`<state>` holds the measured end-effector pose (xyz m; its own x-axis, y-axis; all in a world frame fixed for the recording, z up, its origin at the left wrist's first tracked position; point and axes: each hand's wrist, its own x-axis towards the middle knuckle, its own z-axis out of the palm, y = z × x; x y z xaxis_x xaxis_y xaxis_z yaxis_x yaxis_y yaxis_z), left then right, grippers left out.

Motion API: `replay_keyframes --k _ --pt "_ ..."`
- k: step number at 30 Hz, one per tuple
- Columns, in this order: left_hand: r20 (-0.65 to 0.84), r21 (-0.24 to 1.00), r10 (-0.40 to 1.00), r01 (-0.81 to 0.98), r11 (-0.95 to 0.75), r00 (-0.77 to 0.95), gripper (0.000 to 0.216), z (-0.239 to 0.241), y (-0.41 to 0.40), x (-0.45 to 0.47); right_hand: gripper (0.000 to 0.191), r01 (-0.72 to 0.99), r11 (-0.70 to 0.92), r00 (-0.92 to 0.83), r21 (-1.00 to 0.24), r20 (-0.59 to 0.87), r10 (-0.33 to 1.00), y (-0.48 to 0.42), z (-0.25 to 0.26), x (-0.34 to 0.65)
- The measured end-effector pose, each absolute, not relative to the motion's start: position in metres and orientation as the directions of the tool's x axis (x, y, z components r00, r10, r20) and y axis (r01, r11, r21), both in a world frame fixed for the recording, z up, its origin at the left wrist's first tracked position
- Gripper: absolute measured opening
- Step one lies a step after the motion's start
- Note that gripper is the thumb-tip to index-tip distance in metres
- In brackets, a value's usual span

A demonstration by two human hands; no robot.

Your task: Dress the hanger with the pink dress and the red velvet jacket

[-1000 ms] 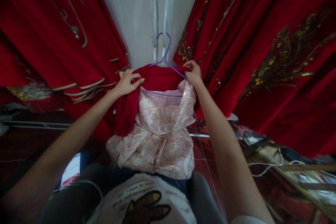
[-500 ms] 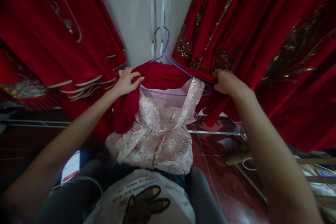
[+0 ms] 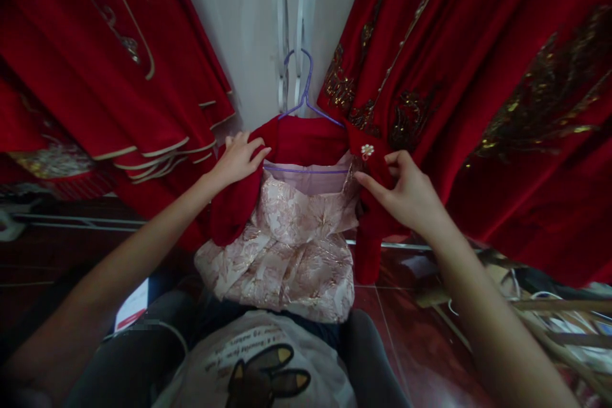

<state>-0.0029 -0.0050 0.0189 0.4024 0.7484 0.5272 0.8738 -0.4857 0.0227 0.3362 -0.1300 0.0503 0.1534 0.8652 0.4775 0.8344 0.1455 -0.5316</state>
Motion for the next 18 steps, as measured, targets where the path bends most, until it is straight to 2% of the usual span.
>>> replay_keyframes --k 5,7,10,13,16,18 --pt "0.518 -0.018 0.761 0.895 -0.447 0.390 0.041 0.020 -0.011 -0.003 0.060 0.864 0.246 0.070 -0.440 0.588 0.806 -0.115 0.019 0.304" --pt "0.518 -0.053 0.747 0.887 -0.459 0.417 0.040 0.020 -0.010 -0.007 0.057 0.854 0.257 0.072 -0.453 0.592 0.803 -0.103 0.009 0.307" --pt "0.516 -0.097 0.715 0.861 -0.499 0.472 0.038 0.019 -0.007 -0.012 0.041 0.793 0.239 0.213 -0.561 0.622 0.753 -0.086 -0.004 0.316" --pt "0.501 -0.116 0.705 0.847 -0.519 0.501 0.037 0.018 -0.006 -0.012 0.033 0.628 0.287 0.301 -0.724 0.565 0.768 -0.067 -0.018 0.313" --pt "0.475 -0.110 0.710 0.835 -0.539 0.520 0.035 0.016 -0.006 -0.008 0.029 0.439 0.316 0.299 -0.841 0.469 0.831 -0.051 -0.032 0.277" --pt "0.473 -0.089 0.722 0.843 -0.531 0.505 0.032 0.016 -0.006 -0.007 0.025 0.381 0.366 0.199 -0.849 0.461 0.865 -0.046 -0.039 0.239"
